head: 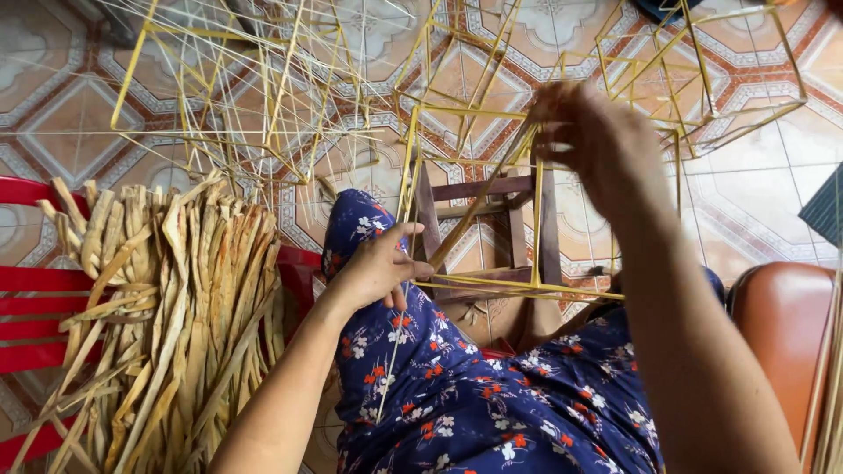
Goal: The recorder is weaving plant fibers onto a wire frame to create furniture or a decorative object.
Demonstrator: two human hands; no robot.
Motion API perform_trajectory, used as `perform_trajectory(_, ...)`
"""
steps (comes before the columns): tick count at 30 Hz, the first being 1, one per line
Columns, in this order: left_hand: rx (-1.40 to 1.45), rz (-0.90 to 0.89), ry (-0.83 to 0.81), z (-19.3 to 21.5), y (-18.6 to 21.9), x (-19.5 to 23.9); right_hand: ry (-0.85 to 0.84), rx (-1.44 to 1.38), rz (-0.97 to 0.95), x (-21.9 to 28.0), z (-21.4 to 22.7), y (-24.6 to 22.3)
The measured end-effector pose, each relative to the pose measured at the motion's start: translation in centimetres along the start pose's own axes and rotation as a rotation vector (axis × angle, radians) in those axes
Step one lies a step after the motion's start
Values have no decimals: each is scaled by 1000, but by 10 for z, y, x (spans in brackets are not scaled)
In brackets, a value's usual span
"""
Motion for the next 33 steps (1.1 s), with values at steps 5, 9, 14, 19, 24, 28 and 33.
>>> perform_trajectory(5, -80, 49, 76, -4, -10, -4, 187, 96, 263, 52, 128, -24)
perform_trajectory(9, -128, 107, 172, -7, -13, -4, 548, 315, 253, 173, 237, -17)
perform_trajectory(14, -148, 183, 156, -12, -26, -9, 926, 1174, -24, 326, 350, 29)
perform_trajectory(19, -101, 151, 151, -11, -21, -10, 1045, 1439, -429, 400, 375, 81)
perform_trajectory(24, -76, 165, 170, -9, -22, -8, 1095, 1486, -339, 402, 362, 98)
perform_trajectory(28, -23, 158, 173, -10, -30, -9, 1023, 1584, -239, 373, 327, 84)
perform_trajectory(33, -3, 150, 181, -8, -32, -10, 1023, 1497, -221, 380, 383, 104)
Point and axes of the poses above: each hand's wrist, its own x-axis away from the middle knuckle, its own z-axis out of the back of the hand, y = z × x, the point moved 8 cm from there along -x, towards the middle knuckle, and after that the axes turned 3 degrees about y, right-handed, at the moved point
